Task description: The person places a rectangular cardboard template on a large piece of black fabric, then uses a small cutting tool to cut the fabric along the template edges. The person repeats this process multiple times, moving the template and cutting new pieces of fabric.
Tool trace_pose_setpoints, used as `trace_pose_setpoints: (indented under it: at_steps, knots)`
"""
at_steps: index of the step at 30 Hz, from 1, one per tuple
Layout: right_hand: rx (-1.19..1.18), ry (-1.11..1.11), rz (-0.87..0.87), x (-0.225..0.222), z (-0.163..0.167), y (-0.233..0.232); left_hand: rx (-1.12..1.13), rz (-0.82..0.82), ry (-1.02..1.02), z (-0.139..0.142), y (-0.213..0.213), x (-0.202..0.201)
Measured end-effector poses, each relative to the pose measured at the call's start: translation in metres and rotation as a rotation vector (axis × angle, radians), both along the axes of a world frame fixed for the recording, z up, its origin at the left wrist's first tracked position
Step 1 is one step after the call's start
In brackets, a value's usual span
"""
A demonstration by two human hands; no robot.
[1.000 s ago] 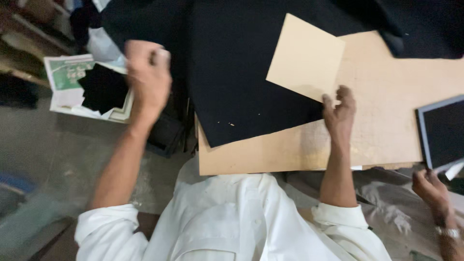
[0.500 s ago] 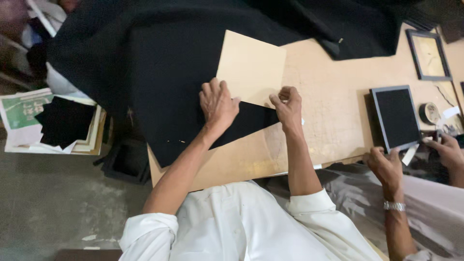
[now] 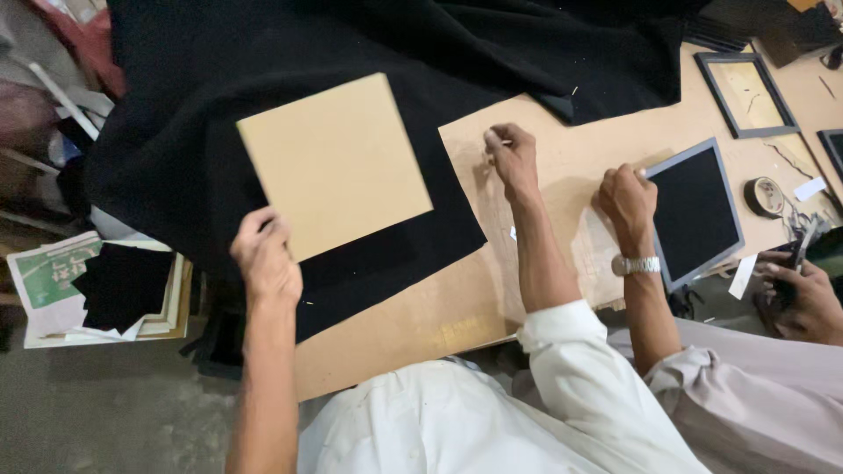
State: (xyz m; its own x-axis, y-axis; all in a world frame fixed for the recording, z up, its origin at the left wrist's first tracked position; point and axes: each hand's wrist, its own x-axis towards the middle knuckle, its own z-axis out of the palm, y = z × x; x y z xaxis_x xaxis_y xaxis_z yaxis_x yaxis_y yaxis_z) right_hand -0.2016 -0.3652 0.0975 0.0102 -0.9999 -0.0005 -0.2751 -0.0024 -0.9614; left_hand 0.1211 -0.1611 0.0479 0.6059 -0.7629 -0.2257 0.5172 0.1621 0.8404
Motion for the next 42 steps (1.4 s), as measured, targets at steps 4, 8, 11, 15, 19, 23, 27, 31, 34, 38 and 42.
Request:
trace_pose_setpoints:
  at_steps: [4,8,11,15,19,23,27,31,34,38,42]
  knots:
    - [-0.436,0.508,-0.155,0.002,0.006,-0.067,-0.101,0.197,0.037,0.007,0.075,0.031]
    - [-0.657,0.624,-0.204,0.010,0.004,-0.122,-0.157,0.373,-0.076,0.011,0.156,0.047]
    - [-0.482,0.594,0.010,0.018,-0.012,-0.161,-0.101,0.428,-0.010,0.004,0.210,0.055]
    - [-0.351,0.233,0.013,0.029,-0.031,-0.215,-0.093,0.650,-0.073,-0.005,0.261,0.059]
    - [-0.102,-0.191,0.000,0.034,-0.030,-0.263,-0.112,0.747,-0.088,0.007,0.292,0.047]
    - [-0.011,0.018,0.133,0.045,-0.035,-0.291,-0.033,0.813,-0.137,0.027,0.289,0.023]
    - [0.009,0.146,0.218,0.042,-0.044,-0.307,-0.065,0.738,-0.097,0.034,0.262,0.003]
    - [-0.125,0.242,0.191,0.020,-0.045,-0.284,-0.046,0.569,-0.121,0.024,0.217,-0.003]
    - [-0.363,0.172,0.111,0.014,-0.027,-0.213,-0.112,0.410,-0.102,0.009,0.167,0.003]
    - [-0.271,-0.101,0.434,0.037,-0.020,-0.035,-0.128,0.319,-0.049,-0.012,0.098,0.001]
    - [0.048,-0.180,0.634,0.085,-0.013,0.081,-0.183,0.123,-0.022,-0.019,0.068,-0.017]
